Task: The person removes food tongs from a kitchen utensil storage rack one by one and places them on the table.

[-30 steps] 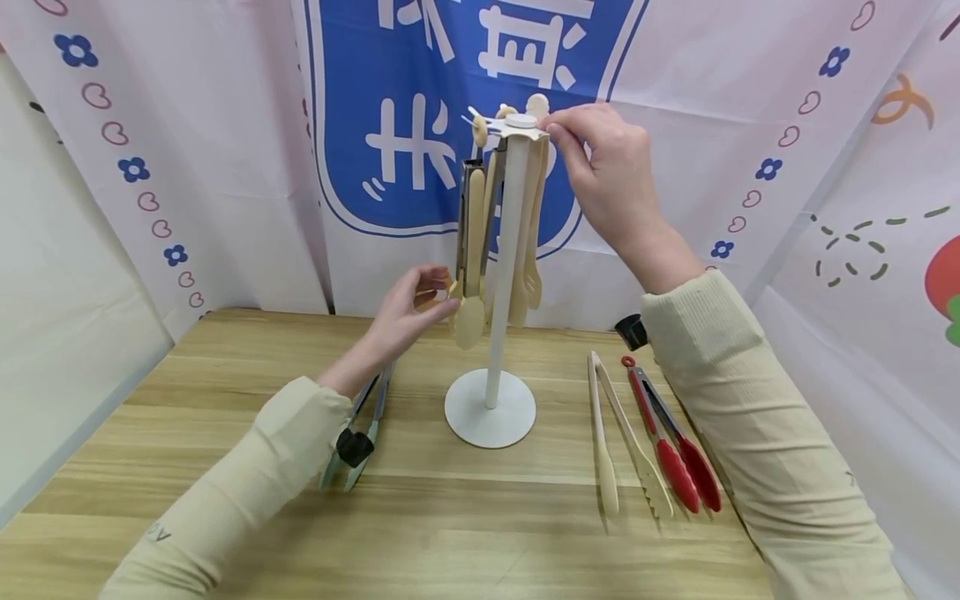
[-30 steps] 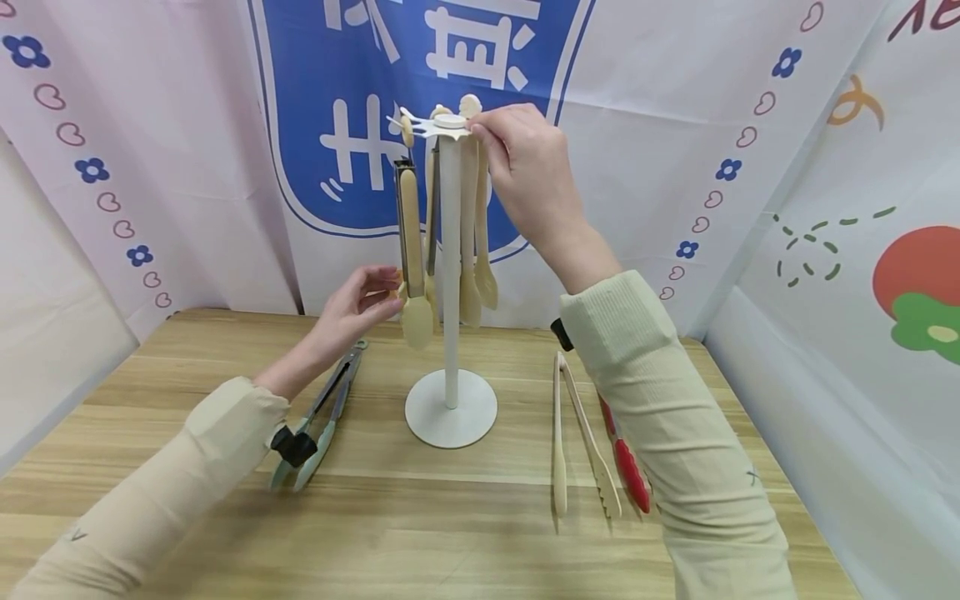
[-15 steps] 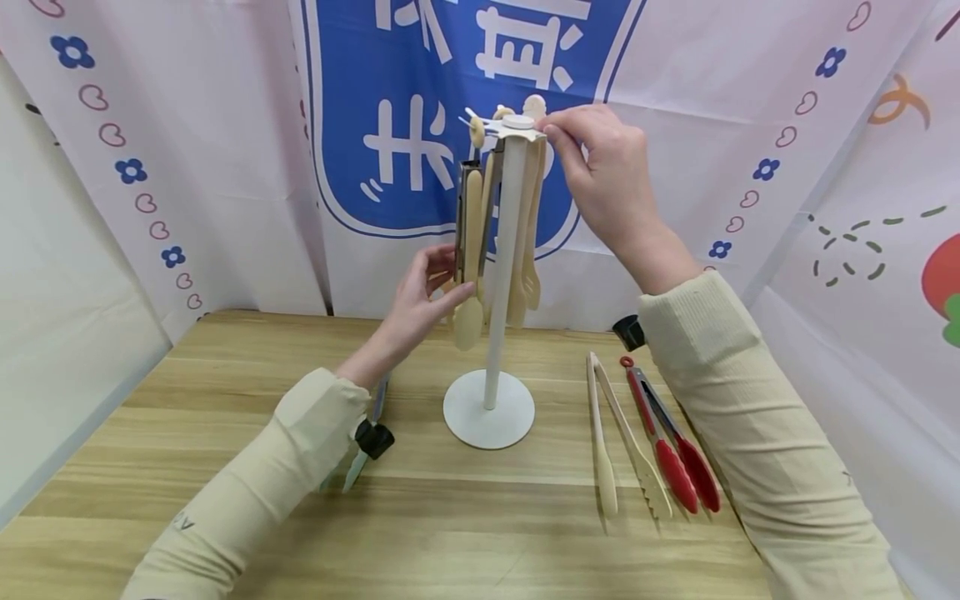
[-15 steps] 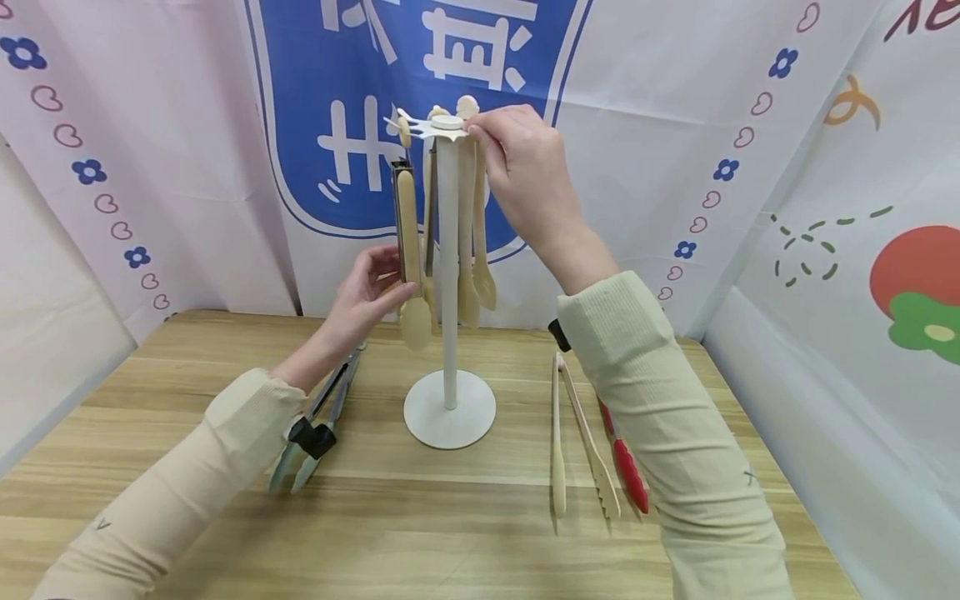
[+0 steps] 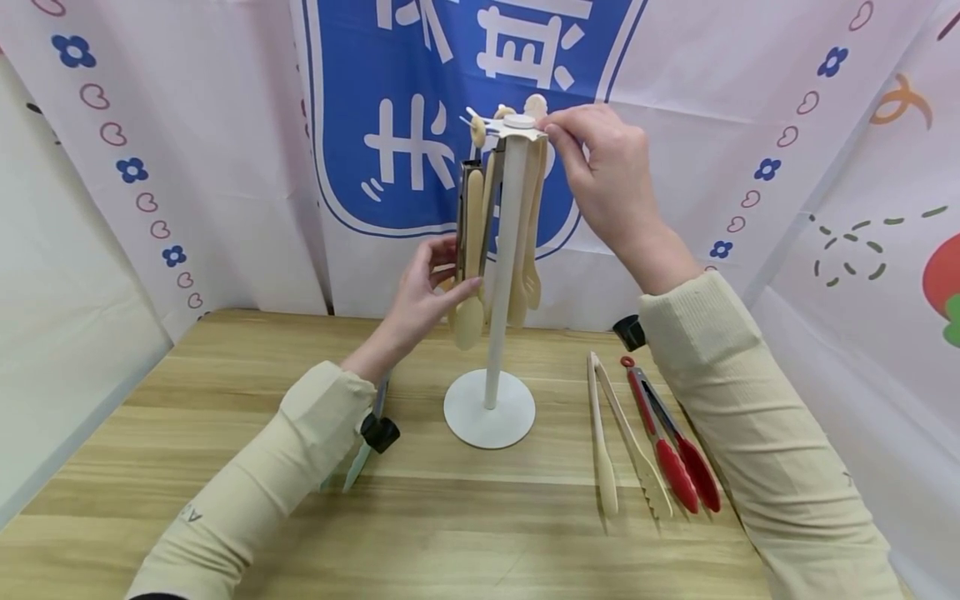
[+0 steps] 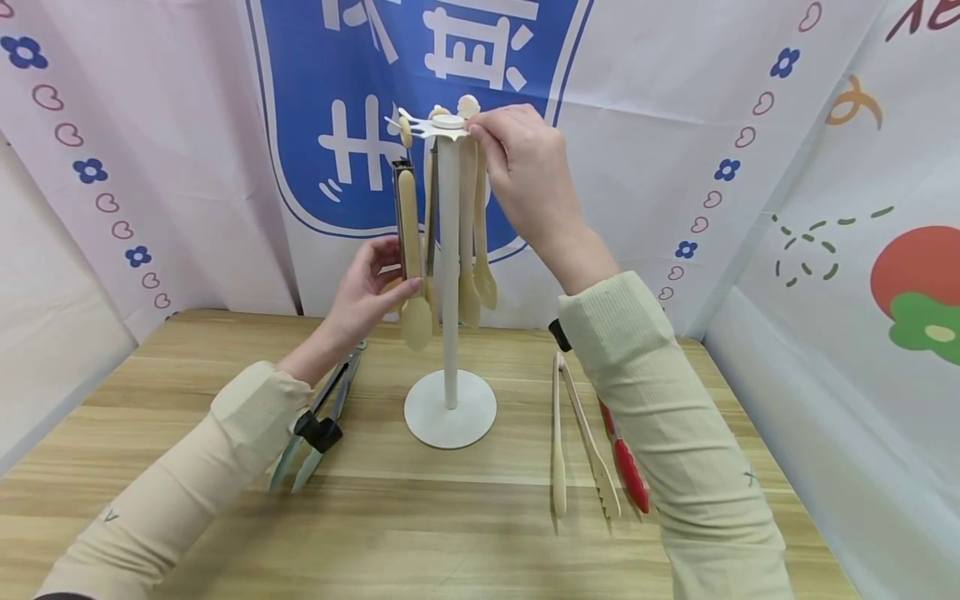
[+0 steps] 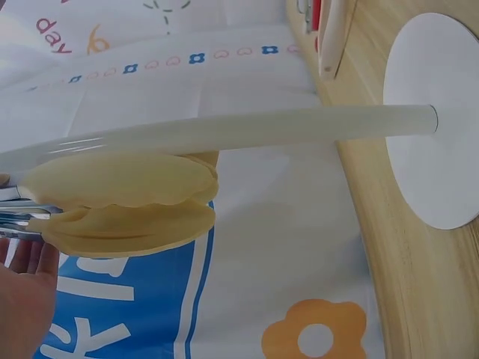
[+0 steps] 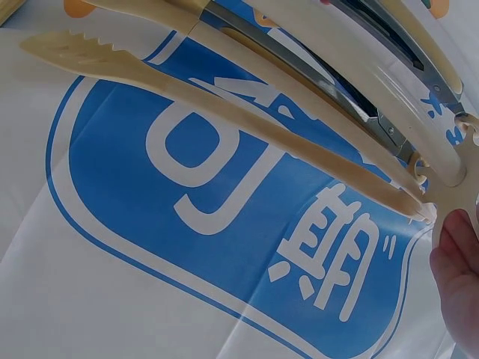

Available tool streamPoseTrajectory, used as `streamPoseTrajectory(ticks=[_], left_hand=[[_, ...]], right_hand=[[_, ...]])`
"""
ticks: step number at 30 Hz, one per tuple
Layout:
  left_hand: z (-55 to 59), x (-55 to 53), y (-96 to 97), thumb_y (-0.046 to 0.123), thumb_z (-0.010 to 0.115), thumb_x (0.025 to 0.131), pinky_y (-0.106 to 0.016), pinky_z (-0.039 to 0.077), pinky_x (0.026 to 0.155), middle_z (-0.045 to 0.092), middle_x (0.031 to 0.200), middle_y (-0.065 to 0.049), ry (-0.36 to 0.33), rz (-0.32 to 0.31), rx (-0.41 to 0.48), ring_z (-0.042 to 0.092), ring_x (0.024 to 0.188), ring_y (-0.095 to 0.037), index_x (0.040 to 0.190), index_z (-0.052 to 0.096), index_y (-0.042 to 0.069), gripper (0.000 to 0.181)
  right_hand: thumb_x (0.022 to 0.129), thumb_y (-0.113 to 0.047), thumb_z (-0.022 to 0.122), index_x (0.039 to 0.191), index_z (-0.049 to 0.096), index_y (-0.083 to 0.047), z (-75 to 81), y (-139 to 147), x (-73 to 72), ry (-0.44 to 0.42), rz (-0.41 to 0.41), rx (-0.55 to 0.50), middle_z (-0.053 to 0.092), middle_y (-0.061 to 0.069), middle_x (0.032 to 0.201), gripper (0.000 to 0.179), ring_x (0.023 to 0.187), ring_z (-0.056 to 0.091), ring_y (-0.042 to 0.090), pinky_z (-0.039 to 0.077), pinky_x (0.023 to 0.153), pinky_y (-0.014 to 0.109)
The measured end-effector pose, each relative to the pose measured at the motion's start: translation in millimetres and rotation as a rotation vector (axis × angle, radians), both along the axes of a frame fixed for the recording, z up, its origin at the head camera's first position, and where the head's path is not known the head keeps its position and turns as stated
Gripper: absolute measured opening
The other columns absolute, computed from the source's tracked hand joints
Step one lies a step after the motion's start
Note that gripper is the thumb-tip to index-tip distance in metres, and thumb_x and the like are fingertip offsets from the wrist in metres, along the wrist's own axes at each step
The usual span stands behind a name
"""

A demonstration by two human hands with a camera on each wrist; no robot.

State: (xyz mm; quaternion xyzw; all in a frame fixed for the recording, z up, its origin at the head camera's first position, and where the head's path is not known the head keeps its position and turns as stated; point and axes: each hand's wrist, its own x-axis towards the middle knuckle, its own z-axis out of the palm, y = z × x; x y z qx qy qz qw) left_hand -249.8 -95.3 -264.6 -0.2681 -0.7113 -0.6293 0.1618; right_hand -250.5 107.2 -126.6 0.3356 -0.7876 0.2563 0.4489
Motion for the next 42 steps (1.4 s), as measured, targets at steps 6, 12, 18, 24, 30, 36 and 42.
streamPoseTrajectory(ticks=[6, 12, 18, 24, 30, 36, 42], left_hand=[[0.4, 0.0, -1.8, 0.001, 0.066, 0.081, -0.034, 0.04, 0.095, 0.048, 0.119, -0.018, 0.018, 0.01, -0.021, 0.048, 0.106, -0.025, 0.126, 0.037, -0.005, 0.054], [1.2, -0.1, -1.7, 0.0, 0.066, 0.08, -0.033, 0.043, 0.092, 0.05, 0.115, -0.019, 0.031, 0.016, -0.029, 0.051, 0.102, -0.024, 0.124, 0.04, -0.006, 0.052], [1.6, 0.6, -1.7, -0.003, 0.067, 0.078, -0.031, 0.046, 0.088, 0.052, 0.111, -0.018, 0.05, 0.034, -0.023, 0.052, 0.099, -0.021, 0.122, 0.042, -0.006, 0.051], [3.4, 1.8, -1.7, -0.003, 0.068, 0.078, -0.03, 0.046, 0.088, 0.052, 0.113, -0.019, 0.044, 0.049, -0.031, 0.052, 0.1, -0.023, 0.122, 0.042, -0.006, 0.051], [6.9, 1.5, -2.1, -0.003, 0.067, 0.078, -0.03, 0.046, 0.088, 0.051, 0.113, -0.017, 0.059, 0.052, -0.009, 0.052, 0.099, -0.02, 0.121, 0.042, -0.006, 0.05], [9.2, 1.9, -4.2, -0.005, 0.067, 0.077, -0.03, 0.046, 0.087, 0.051, 0.113, -0.017, 0.08, 0.068, 0.02, 0.052, 0.097, -0.018, 0.121, 0.041, -0.007, 0.051], [8.5, 4.0, -12.6, -0.003, 0.068, 0.078, -0.029, 0.046, 0.088, 0.051, 0.111, -0.015, 0.059, 0.115, 0.026, 0.052, 0.098, -0.018, 0.12, 0.042, -0.006, 0.05]], right_hand=[[0.094, -0.016, 0.05, 0.098, 0.068, 0.0, 0.2, 0.1, 0.3, -0.006, -0.003, 0.001, 0.067, 0.011, 0.096, 0.025, 0.093, 0.058, 0.019, 0.045, 0.083, 0.029], [0.094, -0.017, 0.049, 0.098, 0.068, 0.0, 0.6, 0.3, 1.0, -0.015, -0.009, 0.001, 0.067, 0.01, 0.096, 0.025, 0.092, 0.058, 0.019, 0.045, 0.083, 0.029], [0.094, -0.019, 0.049, 0.1, 0.068, -0.002, 2.1, -0.4, 3.0, -0.065, -0.024, 0.001, 0.067, 0.009, 0.097, 0.027, 0.095, 0.058, 0.018, 0.044, 0.085, 0.027], [0.094, -0.019, 0.048, 0.1, 0.068, -0.002, 2.1, -0.7, 3.5, -0.055, -0.018, 0.002, 0.067, 0.009, 0.097, 0.027, 0.095, 0.057, 0.018, 0.044, 0.085, 0.028], [0.095, -0.019, 0.048, 0.1, 0.068, -0.001, 2.4, -0.8, 2.7, -0.055, -0.022, 0.003, 0.067, 0.01, 0.097, 0.027, 0.094, 0.057, 0.018, 0.044, 0.085, 0.028], [0.094, -0.018, 0.049, 0.1, 0.068, -0.001, 3.0, -1.5, 3.7, -0.062, -0.023, 0.004, 0.067, 0.01, 0.097, 0.026, 0.094, 0.057, 0.018, 0.044, 0.085, 0.028], [0.095, -0.021, 0.048, 0.102, 0.068, -0.004, 3.6, -1.1, 5.1, -0.101, -0.037, 0.005, 0.067, 0.008, 0.1, 0.027, 0.097, 0.057, 0.017, 0.044, 0.087, 0.026]])
